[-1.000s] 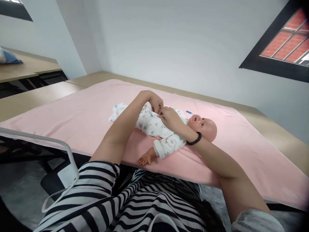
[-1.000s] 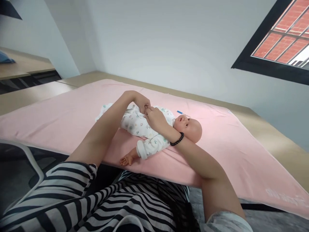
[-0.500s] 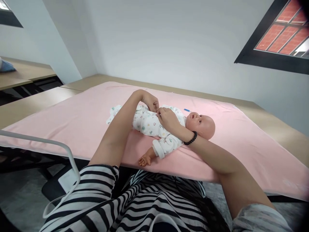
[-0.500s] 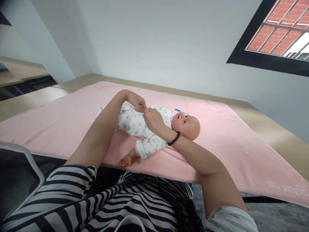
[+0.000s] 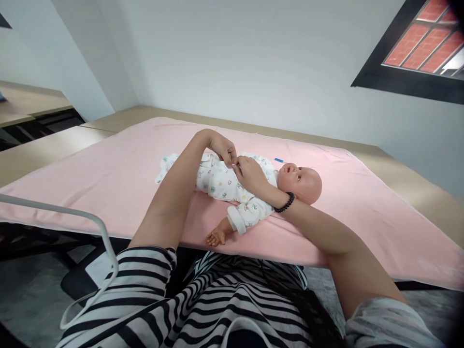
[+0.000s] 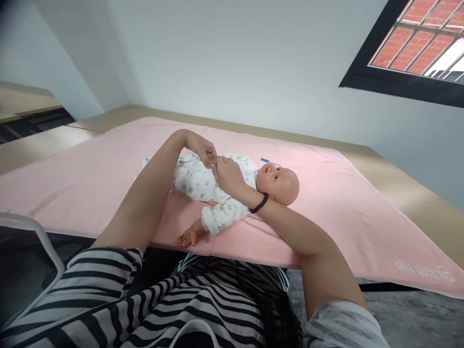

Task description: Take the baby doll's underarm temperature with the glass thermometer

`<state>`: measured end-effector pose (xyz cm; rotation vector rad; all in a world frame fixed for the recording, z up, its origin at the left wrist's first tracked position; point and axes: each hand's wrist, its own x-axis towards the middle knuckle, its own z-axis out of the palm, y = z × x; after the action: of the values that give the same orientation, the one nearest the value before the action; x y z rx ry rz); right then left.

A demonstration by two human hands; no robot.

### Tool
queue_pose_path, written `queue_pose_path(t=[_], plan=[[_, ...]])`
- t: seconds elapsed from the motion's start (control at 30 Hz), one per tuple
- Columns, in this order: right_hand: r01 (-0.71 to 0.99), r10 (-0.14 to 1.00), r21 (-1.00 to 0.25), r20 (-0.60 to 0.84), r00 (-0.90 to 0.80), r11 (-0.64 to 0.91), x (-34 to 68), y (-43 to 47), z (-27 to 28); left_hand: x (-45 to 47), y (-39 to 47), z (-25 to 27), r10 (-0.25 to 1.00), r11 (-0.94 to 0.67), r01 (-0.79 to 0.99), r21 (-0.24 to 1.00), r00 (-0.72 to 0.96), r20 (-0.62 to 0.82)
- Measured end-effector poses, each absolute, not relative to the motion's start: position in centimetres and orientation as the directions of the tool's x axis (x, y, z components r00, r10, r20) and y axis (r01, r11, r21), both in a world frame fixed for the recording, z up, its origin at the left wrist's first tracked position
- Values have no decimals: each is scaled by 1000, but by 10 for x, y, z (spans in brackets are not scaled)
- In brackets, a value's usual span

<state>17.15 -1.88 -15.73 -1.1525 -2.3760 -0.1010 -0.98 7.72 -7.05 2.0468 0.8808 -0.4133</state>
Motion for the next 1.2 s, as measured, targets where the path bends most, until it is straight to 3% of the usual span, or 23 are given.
queue_pose_path(t=[0.33, 0.93, 1.2], plan=[[691, 672, -210, 539, -509, 692, 173, -15, -162, -9, 78, -72, 473, -372, 741, 559, 670, -572], [597, 656, -352, 623, -425, 721, 174, -14, -166, 28, 39, -45, 701, -400, 900, 175, 424, -573], [598, 654, -344, 619, -435, 724, 173, -15, -167, 25, 39, -45, 671, -420, 882, 212, 459, -582]])
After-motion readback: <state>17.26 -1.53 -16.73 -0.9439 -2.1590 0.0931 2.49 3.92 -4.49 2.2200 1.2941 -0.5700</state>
